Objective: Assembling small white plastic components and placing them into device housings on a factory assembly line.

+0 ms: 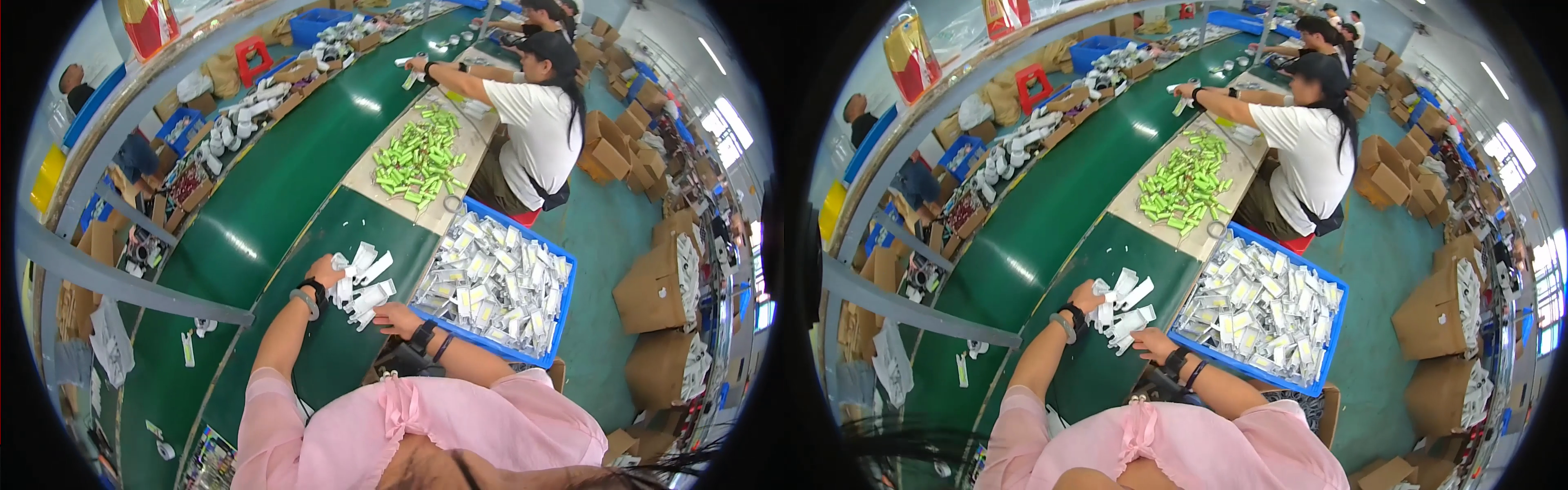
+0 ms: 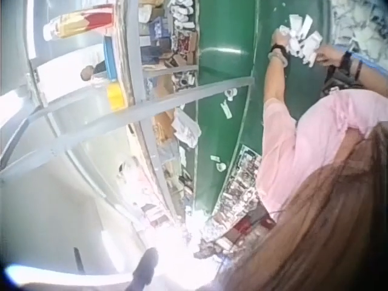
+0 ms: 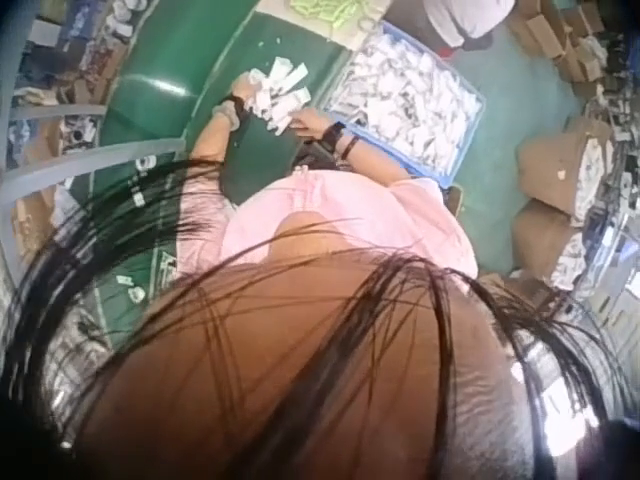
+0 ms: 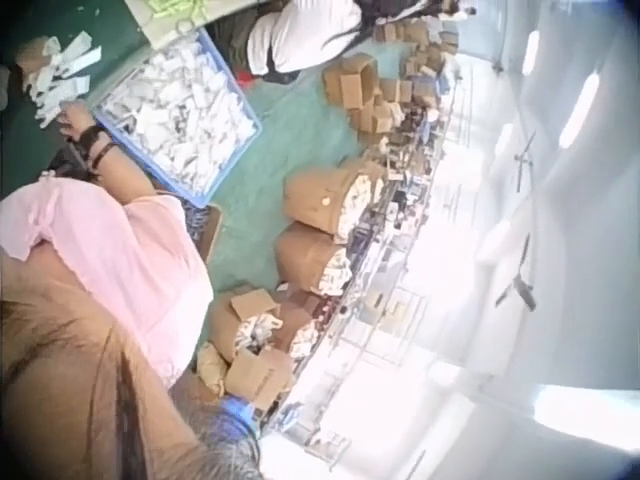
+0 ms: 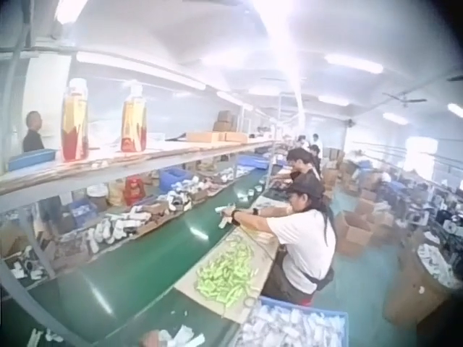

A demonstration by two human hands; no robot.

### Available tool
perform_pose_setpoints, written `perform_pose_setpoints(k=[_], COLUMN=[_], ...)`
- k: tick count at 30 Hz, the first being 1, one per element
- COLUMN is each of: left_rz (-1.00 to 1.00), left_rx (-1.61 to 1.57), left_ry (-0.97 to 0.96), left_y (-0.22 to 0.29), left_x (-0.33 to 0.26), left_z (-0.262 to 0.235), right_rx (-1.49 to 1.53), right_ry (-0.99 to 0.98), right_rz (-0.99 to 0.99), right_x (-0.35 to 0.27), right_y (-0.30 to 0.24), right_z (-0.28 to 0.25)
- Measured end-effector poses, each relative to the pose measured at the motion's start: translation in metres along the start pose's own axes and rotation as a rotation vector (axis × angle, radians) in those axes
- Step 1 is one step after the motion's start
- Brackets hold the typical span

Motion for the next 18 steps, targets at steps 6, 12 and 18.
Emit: perform_pose_setpoints(k=[6, 12, 18], left_rz=[-0.107, -0.051, 0.126], left_rx=[0.181, 0.212, 0.296], left_ry=[0.139, 0.363, 0.437], left_y=[0.012, 0.022, 0.046], left_x=[-0.012, -0.053, -0.104], left_z=[-0.038, -0.044, -0.024], right_rx=[-0.409, -0.677, -0.937], right_ry=[-0.186, 0.118, 0.344], right_rz=[-0.209, -0.782, -1.187], right_x=[-0.016, -0.042, -0.051], right_y=[-0.027, -0.108, -0.151], right_z=[-0.028, -0.047, -0.024])
Point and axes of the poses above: each hand's wrist, its own x-axis towards the middle knuckle, its own z-axis out of the palm, y = z × x, the point moved 9 cm from there along x, towards the middle knuckle, and after that the axes turned 8 degrees about z, right-handed, at the moved point
